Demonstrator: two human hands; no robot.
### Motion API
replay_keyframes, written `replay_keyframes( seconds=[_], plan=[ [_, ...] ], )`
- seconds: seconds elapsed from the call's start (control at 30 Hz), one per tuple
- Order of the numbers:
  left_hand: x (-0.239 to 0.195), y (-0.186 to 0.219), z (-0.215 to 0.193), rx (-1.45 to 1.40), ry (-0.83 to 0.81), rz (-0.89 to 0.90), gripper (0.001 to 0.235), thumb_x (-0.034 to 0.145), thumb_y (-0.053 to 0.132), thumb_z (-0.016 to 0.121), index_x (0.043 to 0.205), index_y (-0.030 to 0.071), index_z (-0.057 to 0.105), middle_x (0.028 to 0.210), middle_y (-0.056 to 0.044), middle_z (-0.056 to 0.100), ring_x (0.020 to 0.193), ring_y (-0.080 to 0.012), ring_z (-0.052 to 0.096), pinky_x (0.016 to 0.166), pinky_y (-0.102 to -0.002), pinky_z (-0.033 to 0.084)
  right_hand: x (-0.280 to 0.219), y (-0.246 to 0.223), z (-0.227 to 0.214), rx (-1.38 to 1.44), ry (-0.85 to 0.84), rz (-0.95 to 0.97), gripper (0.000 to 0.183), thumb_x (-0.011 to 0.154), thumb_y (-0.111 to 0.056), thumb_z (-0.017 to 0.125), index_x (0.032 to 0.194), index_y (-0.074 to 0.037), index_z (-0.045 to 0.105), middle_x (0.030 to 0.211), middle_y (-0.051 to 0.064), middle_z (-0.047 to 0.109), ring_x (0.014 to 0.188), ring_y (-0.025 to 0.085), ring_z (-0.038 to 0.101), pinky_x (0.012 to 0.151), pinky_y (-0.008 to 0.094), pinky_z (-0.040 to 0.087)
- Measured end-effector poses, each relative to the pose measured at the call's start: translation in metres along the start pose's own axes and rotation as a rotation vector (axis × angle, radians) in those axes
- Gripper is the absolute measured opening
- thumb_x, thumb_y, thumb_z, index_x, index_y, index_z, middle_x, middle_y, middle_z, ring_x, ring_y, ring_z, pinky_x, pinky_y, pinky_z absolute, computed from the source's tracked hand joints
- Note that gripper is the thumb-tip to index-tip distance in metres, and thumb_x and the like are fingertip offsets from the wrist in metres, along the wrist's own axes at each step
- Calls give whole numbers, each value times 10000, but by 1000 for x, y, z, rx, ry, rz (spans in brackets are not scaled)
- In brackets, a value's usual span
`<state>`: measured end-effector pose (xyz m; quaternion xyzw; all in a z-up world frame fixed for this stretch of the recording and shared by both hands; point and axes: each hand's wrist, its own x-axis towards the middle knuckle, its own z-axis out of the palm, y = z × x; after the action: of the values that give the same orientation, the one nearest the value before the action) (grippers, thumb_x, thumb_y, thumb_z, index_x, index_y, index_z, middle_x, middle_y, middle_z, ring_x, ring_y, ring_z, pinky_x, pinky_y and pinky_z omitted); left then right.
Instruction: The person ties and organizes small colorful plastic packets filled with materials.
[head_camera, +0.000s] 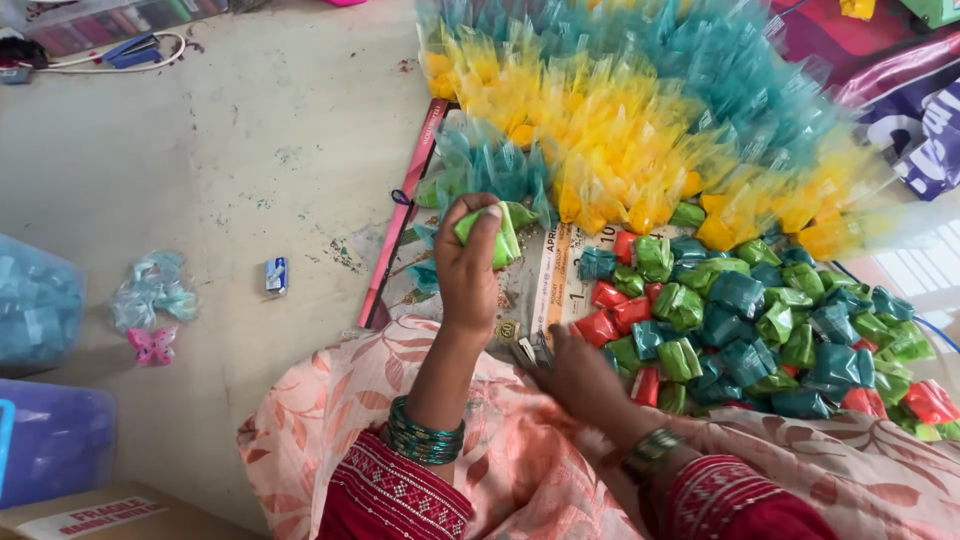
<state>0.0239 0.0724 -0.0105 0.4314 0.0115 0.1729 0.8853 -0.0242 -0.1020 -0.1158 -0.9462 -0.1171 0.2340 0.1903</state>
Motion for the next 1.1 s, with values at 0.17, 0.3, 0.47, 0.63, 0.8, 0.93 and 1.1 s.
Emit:
replay_keyframes(
  seconds=[0.17,0.3,0.47,0.63,0.8,0.93,1.1],
  plan=[
    [-6,-5,-2,77,-71,29,145,1031,177,636,1092,45,638,952,15,614,812,-38,536,686,-221,474,12,8,33,27,208,-131,685,796,-457,809,1219,0,526,1028,255,681,960,433,672,804,511,555],
    [-10,-7,0,109,-165,70,141,1048,177,635,1092,43,638,1006,16,626,895,-40,553,769,-208,483,32,29,11,609,40,123,605,767,-328,777,1248,-68,518,996,150,732,882,288,747,749,449,616],
    [-8,-8,0,120,-211,5,118,1039,159,633,1088,52,647,969,21,612,846,-35,535,730,-208,462,-7,6,-89,1251,-27,135,479,870,-254,674,1292,-58,561,1024,61,677,895,199,668,774,372,572],
    [-21,-6,16,60,-337,-179,96,1025,143,617,1089,74,628,933,9,600,823,-68,562,726,-247,481,-81,-12,-166,1206,-81,100,551,871,-252,627,1386,-63,574,978,-3,672,839,129,614,714,305,521],
    [-39,-6,40,448,-515,52,115,1030,131,614,1097,37,608,1078,-31,583,1054,-136,575,970,-283,467,-101,-11,-173,908,-56,-100,516,961,-271,706,1380,21,634,1011,2,659,868,89,531,722,271,438],
    [-43,-3,46,486,-587,51,99,1031,119,607,1090,41,593,1079,-36,592,1094,-138,572,1029,-286,446,-106,-13,-169,909,41,-140,525,899,-252,721,1333,38,659,1067,-6,735,926,42,604,788,235,515],
    [-39,0,46,441,-663,-55,119,1023,155,602,1074,49,586,1052,-18,572,1066,-126,550,1006,-279,437,-110,-15,-170,784,157,-108,520,860,-215,769,1305,39,680,999,20,759,846,44,608,727,242,532]
  ],
)
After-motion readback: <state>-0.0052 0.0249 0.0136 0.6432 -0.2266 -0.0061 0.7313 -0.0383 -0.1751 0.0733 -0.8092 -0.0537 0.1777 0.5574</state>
